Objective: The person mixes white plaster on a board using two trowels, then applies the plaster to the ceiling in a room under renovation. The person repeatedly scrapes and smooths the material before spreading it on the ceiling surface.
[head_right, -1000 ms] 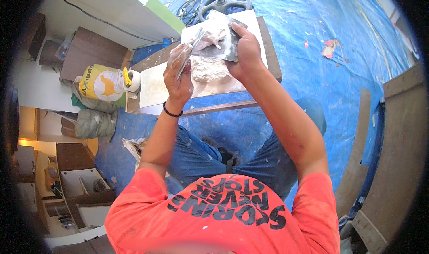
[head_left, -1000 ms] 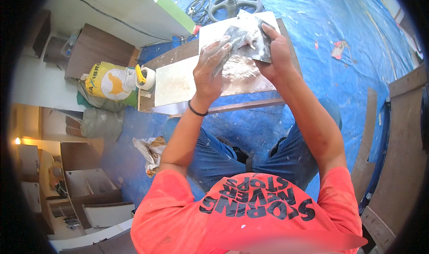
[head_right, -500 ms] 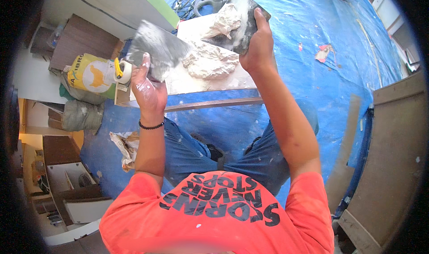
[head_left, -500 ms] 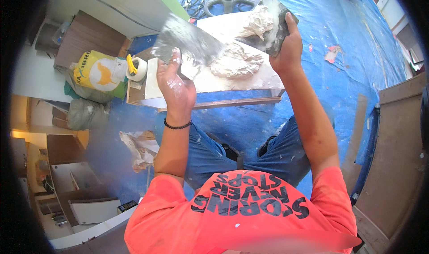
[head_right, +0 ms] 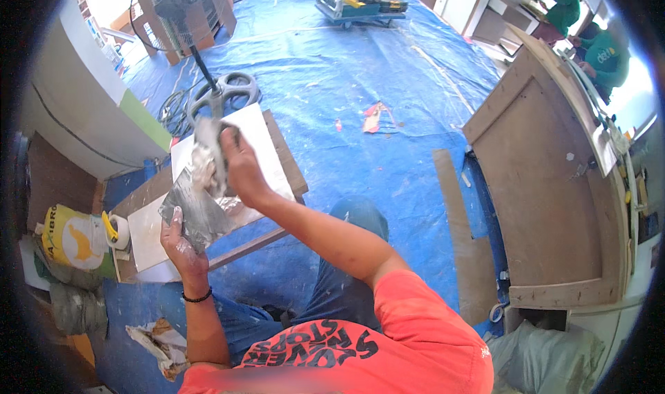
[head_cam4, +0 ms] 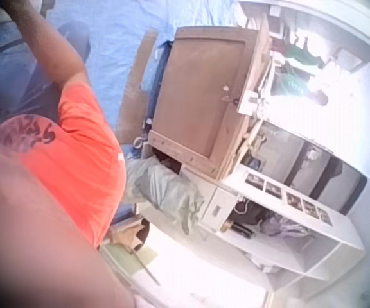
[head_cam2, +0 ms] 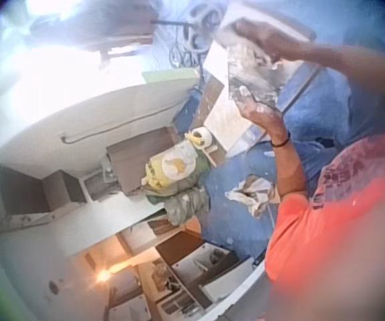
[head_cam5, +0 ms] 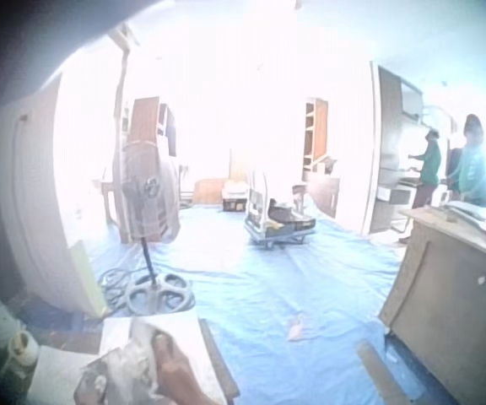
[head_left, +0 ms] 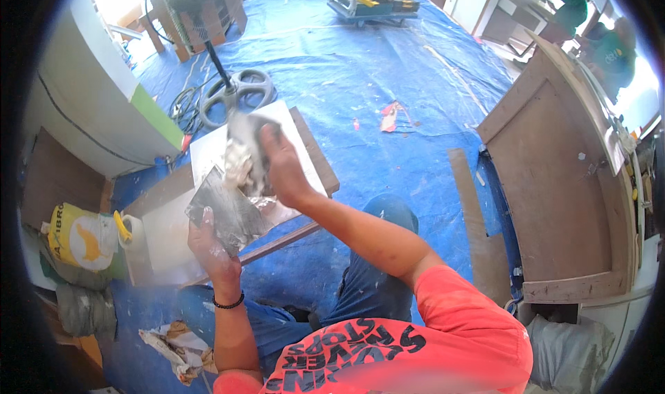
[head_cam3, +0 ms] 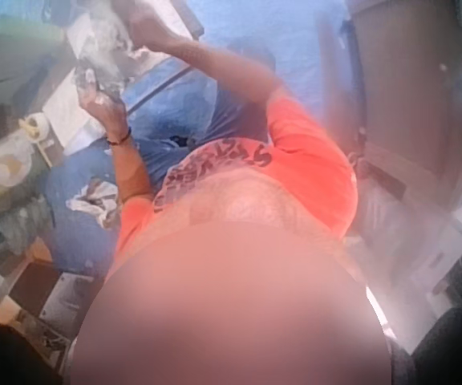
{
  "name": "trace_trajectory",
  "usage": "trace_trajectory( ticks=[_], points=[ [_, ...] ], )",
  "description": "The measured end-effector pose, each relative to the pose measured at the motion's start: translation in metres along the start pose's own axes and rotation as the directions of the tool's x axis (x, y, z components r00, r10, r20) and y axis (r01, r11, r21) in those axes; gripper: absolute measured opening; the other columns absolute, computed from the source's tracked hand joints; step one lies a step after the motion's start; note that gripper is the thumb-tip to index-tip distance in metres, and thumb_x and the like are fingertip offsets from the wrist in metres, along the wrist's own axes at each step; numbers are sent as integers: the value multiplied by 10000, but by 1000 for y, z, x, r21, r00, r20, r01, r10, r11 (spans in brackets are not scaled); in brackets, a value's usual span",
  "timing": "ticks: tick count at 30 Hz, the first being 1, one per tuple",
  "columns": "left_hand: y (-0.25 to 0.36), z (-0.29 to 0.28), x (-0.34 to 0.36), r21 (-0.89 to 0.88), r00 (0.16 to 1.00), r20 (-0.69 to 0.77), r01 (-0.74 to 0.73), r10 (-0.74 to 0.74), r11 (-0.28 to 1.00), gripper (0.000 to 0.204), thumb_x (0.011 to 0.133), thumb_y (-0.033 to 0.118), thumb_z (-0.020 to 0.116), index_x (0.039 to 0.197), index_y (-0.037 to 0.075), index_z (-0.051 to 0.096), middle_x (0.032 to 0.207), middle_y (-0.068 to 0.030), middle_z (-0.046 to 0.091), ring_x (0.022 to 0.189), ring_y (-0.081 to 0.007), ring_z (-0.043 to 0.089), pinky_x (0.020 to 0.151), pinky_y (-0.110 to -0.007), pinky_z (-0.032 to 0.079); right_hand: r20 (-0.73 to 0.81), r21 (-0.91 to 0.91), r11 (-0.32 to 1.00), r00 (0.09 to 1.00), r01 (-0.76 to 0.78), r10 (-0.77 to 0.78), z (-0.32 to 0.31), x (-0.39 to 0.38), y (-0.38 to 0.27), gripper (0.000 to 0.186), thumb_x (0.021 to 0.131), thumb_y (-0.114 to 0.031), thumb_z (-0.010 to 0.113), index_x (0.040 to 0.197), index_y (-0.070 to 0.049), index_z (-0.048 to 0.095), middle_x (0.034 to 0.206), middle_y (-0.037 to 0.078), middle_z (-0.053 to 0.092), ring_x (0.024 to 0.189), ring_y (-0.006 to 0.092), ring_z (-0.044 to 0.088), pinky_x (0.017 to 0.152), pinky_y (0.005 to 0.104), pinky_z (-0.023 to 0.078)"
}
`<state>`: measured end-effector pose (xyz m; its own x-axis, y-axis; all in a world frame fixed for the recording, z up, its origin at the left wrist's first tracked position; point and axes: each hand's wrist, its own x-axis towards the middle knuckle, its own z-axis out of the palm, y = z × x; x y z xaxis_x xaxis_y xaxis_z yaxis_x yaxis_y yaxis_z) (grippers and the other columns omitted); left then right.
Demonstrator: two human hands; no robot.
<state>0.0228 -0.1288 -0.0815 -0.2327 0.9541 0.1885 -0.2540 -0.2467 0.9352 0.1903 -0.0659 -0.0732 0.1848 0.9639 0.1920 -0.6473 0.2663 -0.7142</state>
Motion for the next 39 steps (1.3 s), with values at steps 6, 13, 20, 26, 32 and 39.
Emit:
trace_trajectory(
  ticks=[6, 13, 20, 26, 32, 39],
  points=[
    [-9, -11, 51, 228, 939, -30, -327, 343, 917, 333, 1018, 147, 559, 1298, -27, 603, 1233, -119, 667, 1106, -212, 668, 978, -350, 537, 325, -467, 878, 944, 104, 60, -4, -19, -4, 505, 1126, -413, 400, 1318, 19, 577, 1171, 71, 657, 1081, 123, 556, 965, 300, 463],
    [11, -40, 49, 802, 570, 379, -595, 729, 48, 380, 1055, 160, 501, 1366, -58, 526, 1319, -179, 606, 1263, -308, 585, 1095, -439, 451, 55, 229, 891, 920, -391, 389, 12, -21, -7, 504, 1118, -406, 400, 1370, -2, 563, 1204, 125, 690, 1070, 216, 655, 981, 372, 509],
    [23, -7, 5, 304, 366, 744, -930, 560, 204, 394, 859, -34, 662, 1223, 114, 683, 1341, -224, 605, 1241, -424, 582, 1054, -534, 461, 74, 409, 787, 877, -462, 476, 12, -27, -3, 466, 1105, -376, 398, 1343, -9, 558, 1219, 158, 682, 1069, 296, 705, 984, 463, 567],
    [11, -43, 30, 437, 505, 721, -863, 473, 255, 452, 821, -52, 616, 1229, 93, 744, 1266, -164, 662, 1238, -349, 587, 1067, -449, 465, -37, 345, 840, 888, -420, 459, 10, -26, -8, 402, 1107, -309, 395, 1334, -14, 545, 1254, 153, 657, 1109, 286, 682, 1022, 457, 537],
    [21, -71, 41, 572, 716, 485, -694, 501, 438, 353, 1010, -14, 513, 1344, 20, 619, 1277, -119, 669, 1145, -199, 613, 998, -335, 466, -103, 320, 875, 904, -364, 414, 3, -11, -10, 397, 1095, -316, 440, 1353, -27, 525, 1264, 127, 648, 1113, 264, 675, 1007, 439, 547],
    [20, -4, 24, 183, 871, -201, -417, 449, 890, 292, 1091, 167, 516, 1307, -28, 536, 1182, -93, 633, 1073, -142, 567, 1006, -318, 449, -120, 124, 972, 969, -200, 215, 12, -27, 14, 426, 1085, -327, 501, 1370, -11, 521, 1230, 106, 626, 1103, 209, 623, 970, 371, 511]
  ],
)
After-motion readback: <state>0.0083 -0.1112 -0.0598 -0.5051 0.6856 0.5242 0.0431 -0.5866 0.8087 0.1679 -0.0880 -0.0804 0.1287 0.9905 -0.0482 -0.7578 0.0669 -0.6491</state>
